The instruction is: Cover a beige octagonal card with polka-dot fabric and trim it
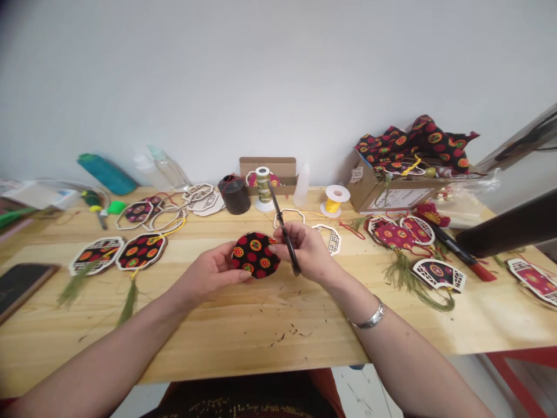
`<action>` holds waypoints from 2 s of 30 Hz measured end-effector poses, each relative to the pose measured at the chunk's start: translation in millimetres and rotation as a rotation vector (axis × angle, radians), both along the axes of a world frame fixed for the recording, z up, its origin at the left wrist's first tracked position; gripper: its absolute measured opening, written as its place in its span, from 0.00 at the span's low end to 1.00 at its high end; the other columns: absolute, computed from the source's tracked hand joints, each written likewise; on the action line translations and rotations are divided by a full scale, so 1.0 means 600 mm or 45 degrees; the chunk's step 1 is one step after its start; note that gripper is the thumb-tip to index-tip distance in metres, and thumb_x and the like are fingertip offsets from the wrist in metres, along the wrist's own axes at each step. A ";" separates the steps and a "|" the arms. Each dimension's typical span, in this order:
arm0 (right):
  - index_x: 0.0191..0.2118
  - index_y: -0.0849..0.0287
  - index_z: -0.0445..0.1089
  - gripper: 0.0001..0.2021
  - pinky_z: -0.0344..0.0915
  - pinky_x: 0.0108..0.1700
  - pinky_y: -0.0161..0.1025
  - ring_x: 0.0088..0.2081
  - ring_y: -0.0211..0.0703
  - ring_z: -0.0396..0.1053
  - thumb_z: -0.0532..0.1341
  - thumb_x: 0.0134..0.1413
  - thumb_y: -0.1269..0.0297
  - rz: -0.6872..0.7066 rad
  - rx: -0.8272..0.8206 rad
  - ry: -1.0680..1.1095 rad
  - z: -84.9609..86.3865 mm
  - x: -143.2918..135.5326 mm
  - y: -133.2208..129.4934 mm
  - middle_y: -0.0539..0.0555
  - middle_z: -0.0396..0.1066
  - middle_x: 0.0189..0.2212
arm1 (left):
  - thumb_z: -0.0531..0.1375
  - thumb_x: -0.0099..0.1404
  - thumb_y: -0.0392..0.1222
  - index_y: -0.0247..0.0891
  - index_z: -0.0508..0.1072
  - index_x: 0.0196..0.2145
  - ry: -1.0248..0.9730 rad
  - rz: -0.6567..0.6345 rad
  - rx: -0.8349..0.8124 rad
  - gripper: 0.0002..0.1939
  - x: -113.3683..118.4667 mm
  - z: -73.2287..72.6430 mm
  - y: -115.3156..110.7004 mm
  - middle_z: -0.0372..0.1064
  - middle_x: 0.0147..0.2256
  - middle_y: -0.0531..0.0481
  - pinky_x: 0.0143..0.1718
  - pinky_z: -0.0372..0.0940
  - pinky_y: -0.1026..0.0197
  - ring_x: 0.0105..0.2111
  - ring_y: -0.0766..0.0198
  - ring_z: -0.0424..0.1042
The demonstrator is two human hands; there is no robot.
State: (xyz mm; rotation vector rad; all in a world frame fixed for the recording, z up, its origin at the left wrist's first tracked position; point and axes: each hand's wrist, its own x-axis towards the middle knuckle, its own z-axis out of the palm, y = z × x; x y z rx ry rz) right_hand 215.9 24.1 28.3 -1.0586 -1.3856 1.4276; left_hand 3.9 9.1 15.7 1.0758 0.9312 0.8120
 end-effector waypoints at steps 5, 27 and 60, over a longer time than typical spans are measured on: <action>0.34 0.57 0.66 0.16 0.58 0.26 0.34 0.24 0.32 0.60 0.71 0.40 0.60 -0.138 -0.022 0.100 -0.005 -0.008 -0.001 0.45 0.64 0.24 | 0.70 0.53 0.38 0.36 0.78 0.41 -0.056 -0.030 -0.067 0.16 0.001 -0.012 -0.002 0.79 0.39 0.46 0.39 0.74 0.57 0.40 0.57 0.78; 0.31 0.57 0.66 0.19 0.63 0.29 0.34 0.26 0.33 0.63 0.74 0.33 0.59 -0.059 -0.013 0.062 -0.003 -0.001 0.006 0.46 0.67 0.26 | 0.71 0.50 0.37 0.33 0.78 0.36 -0.166 0.201 -0.126 0.15 -0.005 -0.009 0.008 0.80 0.34 0.45 0.34 0.74 0.56 0.32 0.58 0.78; 0.35 0.60 0.68 0.27 0.50 0.26 0.36 0.25 0.35 0.52 0.63 0.43 0.37 0.197 0.211 -0.414 0.023 0.044 0.012 0.46 0.56 0.22 | 0.69 0.54 0.32 0.36 0.78 0.44 -0.314 0.207 -0.106 0.18 -0.010 -0.002 0.014 0.79 0.42 0.43 0.40 0.74 0.54 0.40 0.53 0.79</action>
